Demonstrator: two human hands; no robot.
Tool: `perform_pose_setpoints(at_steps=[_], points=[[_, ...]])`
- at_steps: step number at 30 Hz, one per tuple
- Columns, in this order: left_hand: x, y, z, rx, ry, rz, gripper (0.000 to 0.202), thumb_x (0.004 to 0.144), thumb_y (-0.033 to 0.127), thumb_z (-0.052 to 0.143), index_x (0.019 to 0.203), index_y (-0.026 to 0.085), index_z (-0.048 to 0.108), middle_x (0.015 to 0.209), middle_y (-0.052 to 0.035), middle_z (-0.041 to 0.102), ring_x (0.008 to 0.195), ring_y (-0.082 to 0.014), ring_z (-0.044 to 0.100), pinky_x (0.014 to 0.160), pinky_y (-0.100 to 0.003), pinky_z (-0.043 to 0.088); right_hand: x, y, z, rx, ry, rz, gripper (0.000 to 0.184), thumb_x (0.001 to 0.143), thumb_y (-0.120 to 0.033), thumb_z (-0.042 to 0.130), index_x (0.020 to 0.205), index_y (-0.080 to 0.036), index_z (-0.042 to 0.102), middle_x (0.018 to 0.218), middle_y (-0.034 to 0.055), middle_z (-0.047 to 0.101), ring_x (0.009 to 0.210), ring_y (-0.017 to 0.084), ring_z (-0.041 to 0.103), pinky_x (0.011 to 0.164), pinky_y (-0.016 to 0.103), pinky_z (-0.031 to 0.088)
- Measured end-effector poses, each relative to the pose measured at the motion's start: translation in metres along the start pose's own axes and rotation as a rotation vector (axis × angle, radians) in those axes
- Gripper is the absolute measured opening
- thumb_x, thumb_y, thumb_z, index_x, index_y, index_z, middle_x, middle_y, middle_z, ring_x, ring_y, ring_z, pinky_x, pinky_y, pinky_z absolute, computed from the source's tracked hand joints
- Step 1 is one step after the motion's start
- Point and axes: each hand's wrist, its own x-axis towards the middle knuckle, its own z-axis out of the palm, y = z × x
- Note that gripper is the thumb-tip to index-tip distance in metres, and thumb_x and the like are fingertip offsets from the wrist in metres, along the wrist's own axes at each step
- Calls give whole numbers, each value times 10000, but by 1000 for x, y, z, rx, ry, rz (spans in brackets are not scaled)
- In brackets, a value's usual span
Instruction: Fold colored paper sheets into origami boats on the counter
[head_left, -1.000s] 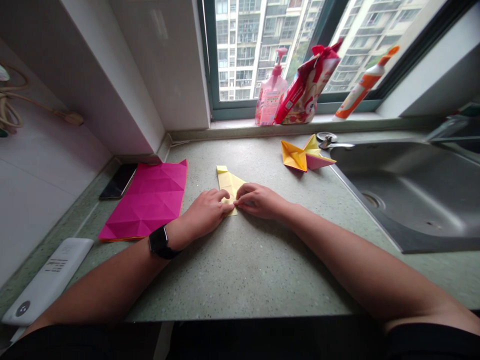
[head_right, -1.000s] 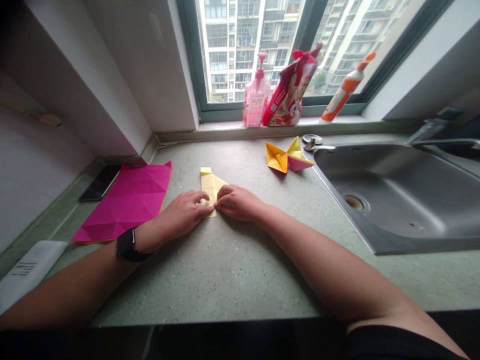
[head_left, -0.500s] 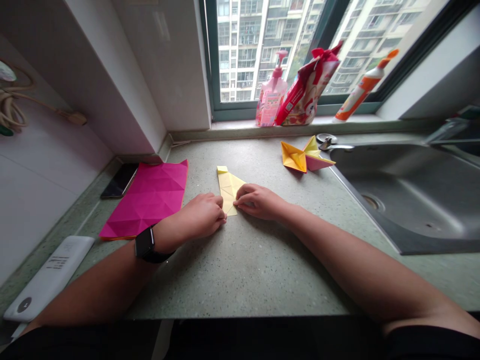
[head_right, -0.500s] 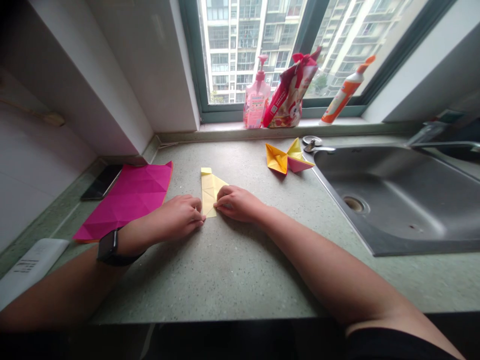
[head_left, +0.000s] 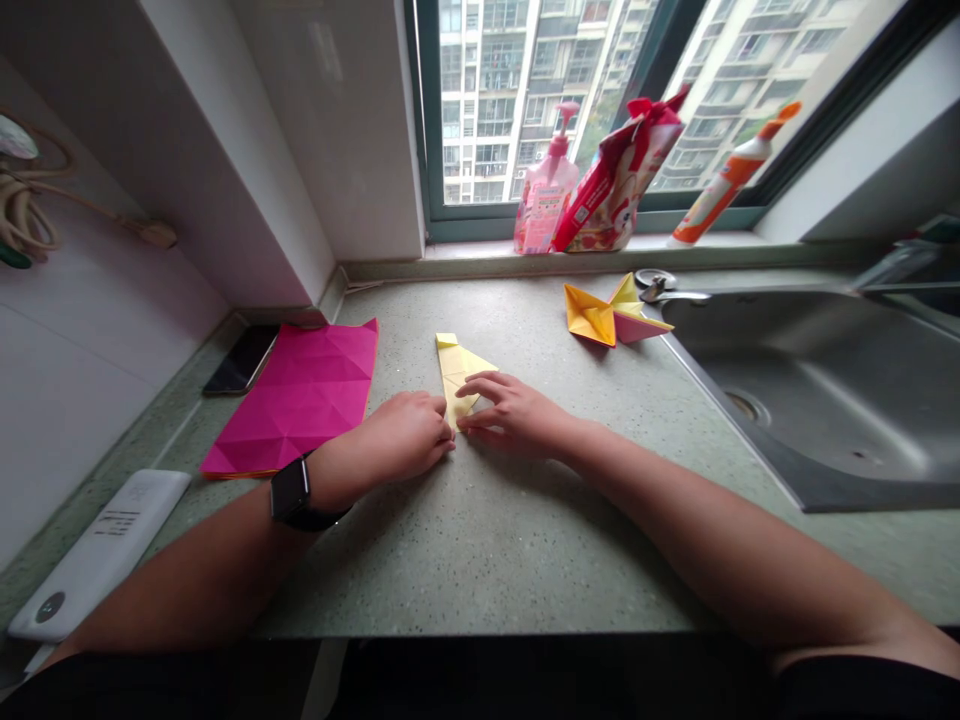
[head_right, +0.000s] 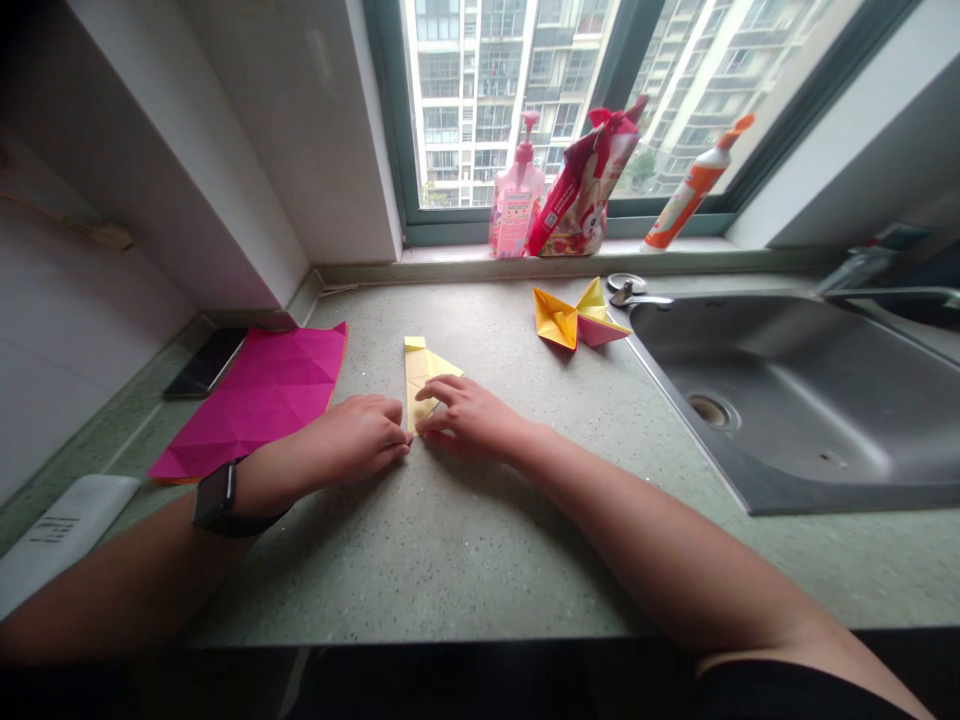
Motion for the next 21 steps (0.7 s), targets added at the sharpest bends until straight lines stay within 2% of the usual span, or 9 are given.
perform_pose_setpoints(at_steps=[4, 7, 13, 16, 21], points=[[1, 1, 0, 11, -4, 5, 293, 1055, 316, 609, 951, 194, 854, 909, -86, 732, 819, -231, 668, 815, -353, 511, -1, -3, 2, 17, -38, -8, 204, 973, -268, 787, 1135, -359, 872, 1422, 83, 691, 1381, 314, 592, 1175, 561, 521], [1, 0, 2, 13, 23, 15, 279, 1041, 299, 624, 908, 186, 842, 867, -80, 716, 795, -225, 663, 809, -352, 513, -2, -1, 1, 40, -46, 44, 230, 972, -263, 796, 1152, -384, 870, 1442, 65, 680, 1393, 293, 584, 1194, 537, 517], [-1, -1, 5, 23, 26, 19, 297, 1036, 299, 623, 852, 196, 831, 840, -76, 691, 763, -220, 646, 759, -352, 497, -2, 11, -8, 6, 2, 178, 146, 957, -274, 811, 1024, -375, 892, 1435, 60, 698, 1422, 327, 560, 1202, 589, 502], [0, 0, 4, -13, 38, 7, 268, 1017, 297, 662, 822, 193, 814, 847, -72, 686, 772, -216, 640, 756, -351, 494, -4, 20, -11, -23, 37, 249, 99, 972, -321, 796, 973, -338, 894, 1393, 90, 716, 1365, 347, 599, 1166, 604, 521], [2, 4, 6, -20, 118, 29, 279, 1023, 309, 685, 799, 180, 793, 996, -95, 734, 891, -233, 664, 816, -354, 509, -10, 32, -12, -37, 189, 338, 189, 1022, -293, 684, 976, -292, 867, 1253, 103, 766, 1177, 312, 692, 1080, 552, 569]])
